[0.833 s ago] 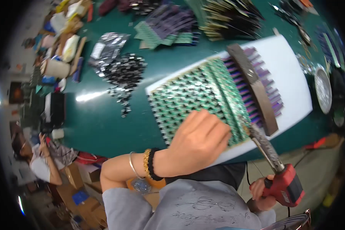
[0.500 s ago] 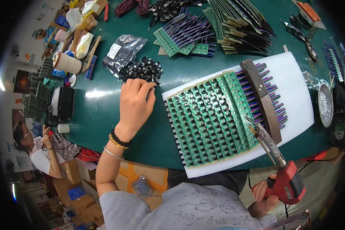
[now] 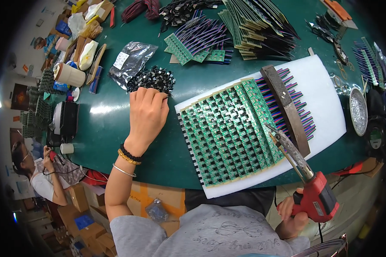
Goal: The person assembles circuit boards by picking up electronic components by hand, placing them onto the board, and soldering them in place using a soldering iron.
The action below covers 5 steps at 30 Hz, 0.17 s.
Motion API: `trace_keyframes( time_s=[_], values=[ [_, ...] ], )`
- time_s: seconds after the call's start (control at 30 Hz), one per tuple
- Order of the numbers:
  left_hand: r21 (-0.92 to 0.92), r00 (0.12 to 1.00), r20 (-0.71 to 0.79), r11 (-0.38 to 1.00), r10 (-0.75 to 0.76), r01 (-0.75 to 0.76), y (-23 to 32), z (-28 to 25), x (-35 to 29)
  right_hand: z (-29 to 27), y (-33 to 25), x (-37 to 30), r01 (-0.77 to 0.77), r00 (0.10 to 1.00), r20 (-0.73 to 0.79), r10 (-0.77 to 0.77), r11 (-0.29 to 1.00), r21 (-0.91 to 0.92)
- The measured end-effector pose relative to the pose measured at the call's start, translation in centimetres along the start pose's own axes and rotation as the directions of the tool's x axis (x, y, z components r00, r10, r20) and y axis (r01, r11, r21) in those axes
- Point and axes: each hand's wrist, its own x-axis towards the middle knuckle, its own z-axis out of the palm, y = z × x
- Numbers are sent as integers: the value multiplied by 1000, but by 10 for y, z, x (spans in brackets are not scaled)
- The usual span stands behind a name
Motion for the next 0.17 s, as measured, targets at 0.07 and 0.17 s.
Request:
trace_keyframes(
  time_s=[0.07, 0.17],
  values=[
    [11, 1000, -8, 1000, -4, 4, 1, 0, 1, -1, 2, 0, -6, 1000, -10, 6, 1000, 7],
    [19, 1000, 27, 1000, 3, -3, 2, 2, 7, -3, 1, 0, 1, 1000, 16, -1, 1000, -4]
  ],
)
